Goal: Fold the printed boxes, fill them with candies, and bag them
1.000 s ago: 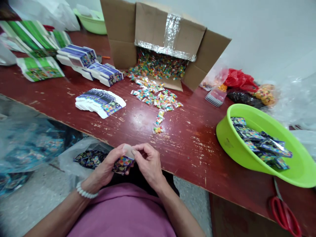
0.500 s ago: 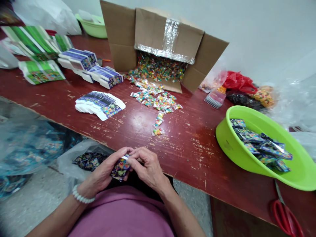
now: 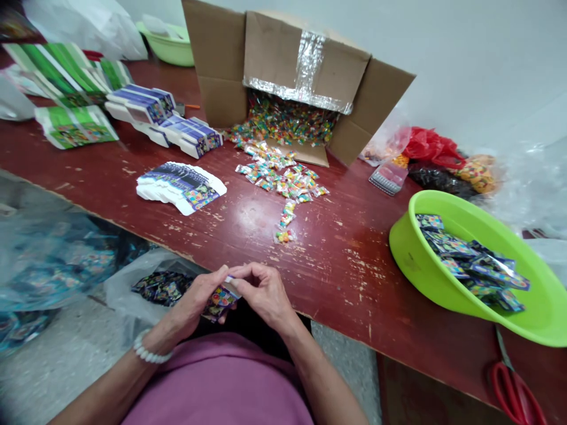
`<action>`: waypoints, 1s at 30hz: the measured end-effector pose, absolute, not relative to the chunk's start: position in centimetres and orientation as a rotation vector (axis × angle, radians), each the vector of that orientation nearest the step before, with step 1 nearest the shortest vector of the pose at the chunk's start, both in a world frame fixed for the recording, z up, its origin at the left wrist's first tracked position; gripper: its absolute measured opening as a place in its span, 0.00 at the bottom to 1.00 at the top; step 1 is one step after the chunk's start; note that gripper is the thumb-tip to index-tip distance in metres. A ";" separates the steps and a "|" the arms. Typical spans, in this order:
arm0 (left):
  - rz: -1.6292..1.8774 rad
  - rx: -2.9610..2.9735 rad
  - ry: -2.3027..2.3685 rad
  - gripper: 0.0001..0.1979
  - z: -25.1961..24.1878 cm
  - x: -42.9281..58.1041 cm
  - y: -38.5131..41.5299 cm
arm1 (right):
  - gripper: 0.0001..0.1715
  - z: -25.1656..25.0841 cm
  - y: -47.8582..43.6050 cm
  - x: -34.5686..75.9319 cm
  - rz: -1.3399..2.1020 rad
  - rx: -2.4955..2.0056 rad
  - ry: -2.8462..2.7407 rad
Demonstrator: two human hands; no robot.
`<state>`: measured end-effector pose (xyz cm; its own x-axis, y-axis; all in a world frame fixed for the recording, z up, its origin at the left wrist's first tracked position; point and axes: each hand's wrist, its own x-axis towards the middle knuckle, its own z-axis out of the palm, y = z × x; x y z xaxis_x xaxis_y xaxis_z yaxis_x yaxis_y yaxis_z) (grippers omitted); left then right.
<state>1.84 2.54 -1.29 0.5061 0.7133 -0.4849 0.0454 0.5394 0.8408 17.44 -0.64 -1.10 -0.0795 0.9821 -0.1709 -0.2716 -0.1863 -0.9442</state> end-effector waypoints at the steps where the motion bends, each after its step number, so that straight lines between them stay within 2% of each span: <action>1: 0.493 0.911 0.979 0.33 -1.4 1.8 2.6 | 0.12 -1.2 -0.6 17.3 1.487 -1.116 -0.955; 8: 0.568 0.728 0.899 0.32 -1.7 2.0 2.8 | 0.20 -1.8 -0.2 17.5 1.207 -1.265 -0.991; 12: 0.686 0.581 0.854 0.31 -1.3 2.0 2.9 | 0.13 -2.3 -0.4 17.2 1.155 -1.326 -0.946; 18: 0.742 0.528 0.852 0.26 -1.4 2.1 2.7 | 0.08 -2.5 -0.7 15.9 1.172 -1.259 -0.989; 22: 0.769 0.497 0.827 0.24 -1.5 2.0 2.5 | 0.07 -2.7 -0.2 16.0 1.224 -1.162 -0.938; 24: 0.769 0.496 0.811 0.24 -1.6 1.9 2.4 | 0.10 -2.7 0.1 16.3 1.228 -1.132 -0.918; 26: 0.748 0.498 0.799 0.26 -1.7 1.8 2.4 | 0.15 -2.5 0.3 16.8 1.187 -1.136 -1.057; 30: 0.666 0.499 0.790 0.28 -2.0 1.5 2.7 | 0.05 -1.5 0.4 17.9 1.056 -1.106 -1.506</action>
<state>1.52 2.66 -2.03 0.5225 0.7057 -0.4785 -0.3528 0.6898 0.6322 17.88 0.38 -1.52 -0.1340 0.9713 0.1968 0.1455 0.2157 -0.9656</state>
